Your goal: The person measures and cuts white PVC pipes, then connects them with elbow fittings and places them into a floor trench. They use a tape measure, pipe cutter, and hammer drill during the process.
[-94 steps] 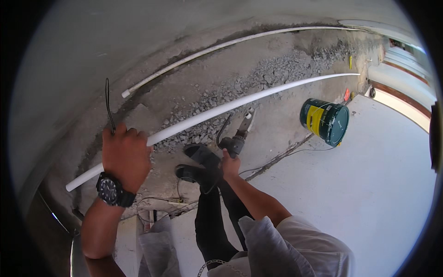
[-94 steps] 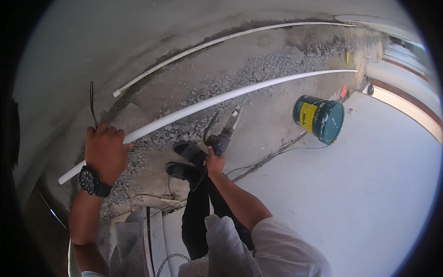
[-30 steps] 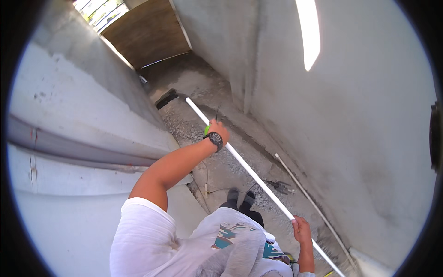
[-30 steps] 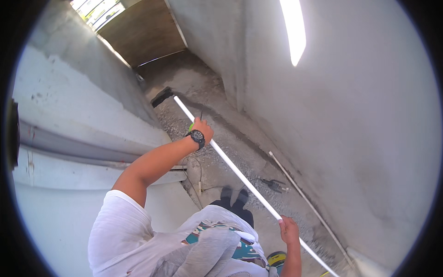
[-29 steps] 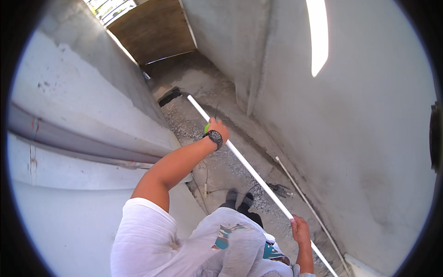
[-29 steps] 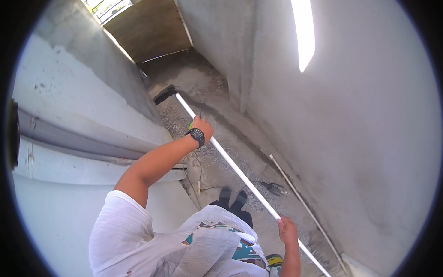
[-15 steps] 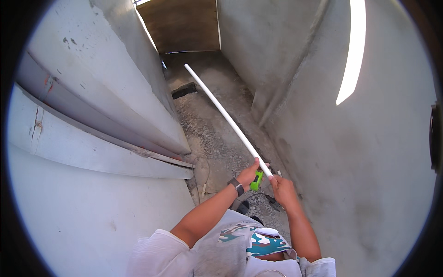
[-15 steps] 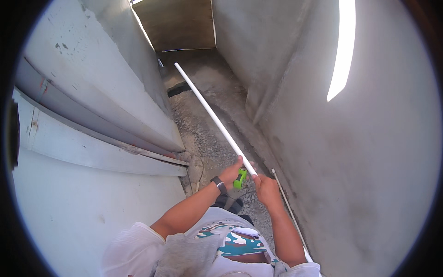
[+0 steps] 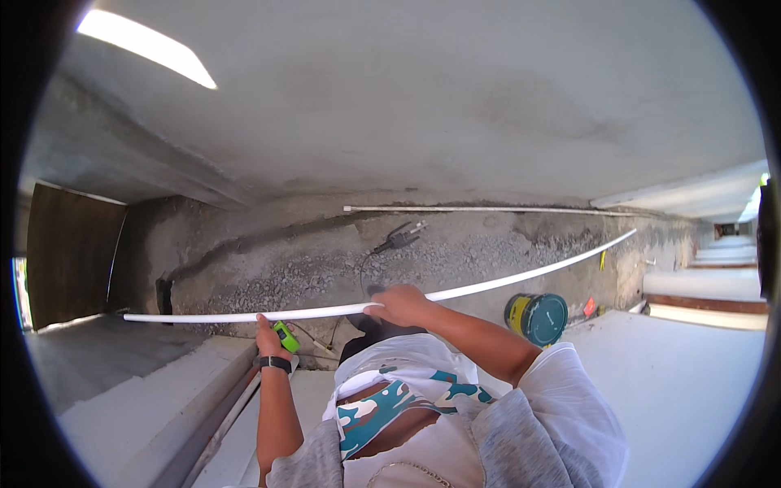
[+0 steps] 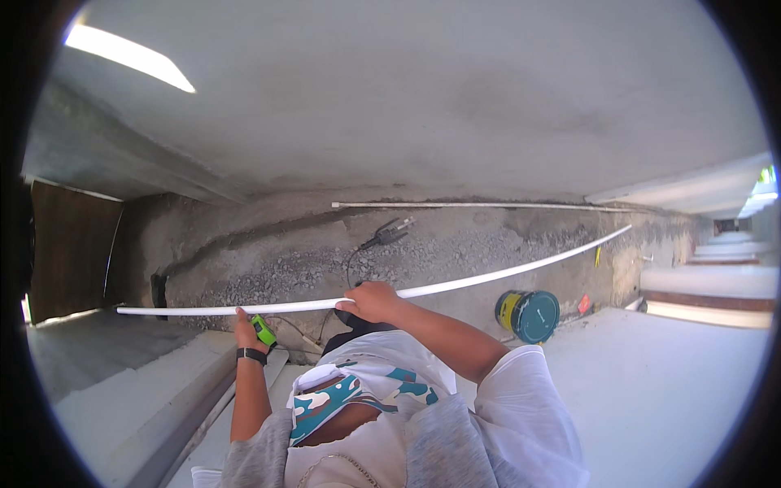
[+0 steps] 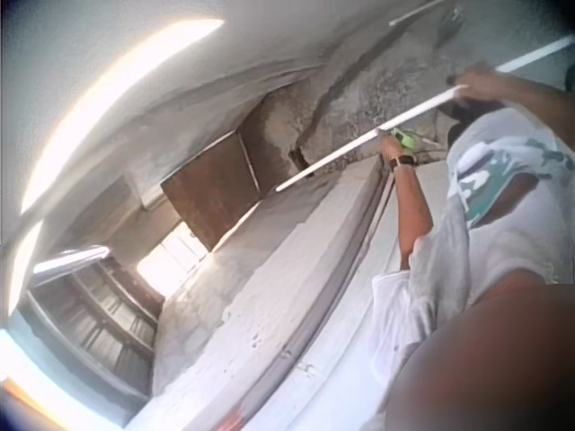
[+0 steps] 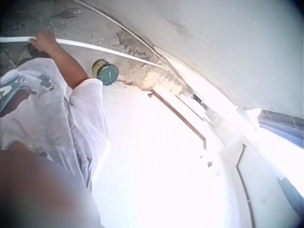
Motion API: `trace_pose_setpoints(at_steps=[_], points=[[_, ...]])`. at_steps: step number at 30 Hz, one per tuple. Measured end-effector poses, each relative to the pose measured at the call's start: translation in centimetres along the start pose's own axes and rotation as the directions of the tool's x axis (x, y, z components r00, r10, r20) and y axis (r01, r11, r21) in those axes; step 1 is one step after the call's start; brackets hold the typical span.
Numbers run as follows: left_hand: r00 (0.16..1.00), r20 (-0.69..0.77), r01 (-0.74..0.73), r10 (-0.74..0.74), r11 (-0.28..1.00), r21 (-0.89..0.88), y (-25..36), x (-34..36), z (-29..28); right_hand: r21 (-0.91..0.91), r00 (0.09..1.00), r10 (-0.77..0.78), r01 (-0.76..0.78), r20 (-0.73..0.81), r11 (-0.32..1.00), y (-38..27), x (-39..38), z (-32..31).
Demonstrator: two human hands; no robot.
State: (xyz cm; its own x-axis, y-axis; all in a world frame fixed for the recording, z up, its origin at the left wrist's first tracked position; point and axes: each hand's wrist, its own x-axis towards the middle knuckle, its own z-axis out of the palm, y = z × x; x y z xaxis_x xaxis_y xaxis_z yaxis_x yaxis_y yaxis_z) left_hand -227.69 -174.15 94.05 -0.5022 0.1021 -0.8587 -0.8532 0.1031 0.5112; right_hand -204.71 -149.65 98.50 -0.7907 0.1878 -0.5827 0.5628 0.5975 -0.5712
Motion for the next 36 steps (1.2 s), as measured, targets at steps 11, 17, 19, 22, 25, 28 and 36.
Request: trace_pose_setpoints(at_steps=[11, 17, 19, 22, 25, 28, 36], points=[[0.987, 0.113, -0.147, 0.118, 0.944, 0.297, 2.2, 9.4, -0.4, 0.035, 0.986, 0.098, -0.094, -0.137, 0.995, 16.7, -12.2, -0.7], [0.987, -0.015, -0.145, 0.158, 0.936, 0.32, 4.3, 10.9, -6.6, 0.006, 0.968, 0.108, -0.11, -0.226, 0.994, 25.5, -21.1, -0.5], [0.991, -0.059, -0.084, 0.119, 0.906, 0.415, 3.0, 10.9, -4.6, -0.002, 0.948, 0.115, -0.121, -0.297, 0.993, 28.8, -23.6, -0.7], [0.998, -0.03, 0.068, -0.061, 0.932, 0.357, -1.9, 9.9, -1.0, -0.127, 0.925, 0.202, -0.253, -0.321, 0.959, 32.9, -28.2, -0.4], [0.958, 0.199, 0.125, -0.207, 0.925, 0.359, -8.6, 7.2, 2.3, -0.226, 0.839, 0.384, -0.489, -0.385, 0.842, 37.2, -33.0, -0.4], [0.951, 0.112, 0.226, -0.287, 0.896, 0.381, -16.6, 1.8, 4.6, -0.319, 0.642, 0.626, -0.765, -0.443, 0.559, 40.9, -37.5, 1.8], [0.805, -0.188, 0.558, -0.563, 0.61, 0.563, -50.0, -6.7, 25.5, 0.48, 0.554, 0.762, -0.596, -0.336, 0.644, 52.9, -50.6, 7.8]])
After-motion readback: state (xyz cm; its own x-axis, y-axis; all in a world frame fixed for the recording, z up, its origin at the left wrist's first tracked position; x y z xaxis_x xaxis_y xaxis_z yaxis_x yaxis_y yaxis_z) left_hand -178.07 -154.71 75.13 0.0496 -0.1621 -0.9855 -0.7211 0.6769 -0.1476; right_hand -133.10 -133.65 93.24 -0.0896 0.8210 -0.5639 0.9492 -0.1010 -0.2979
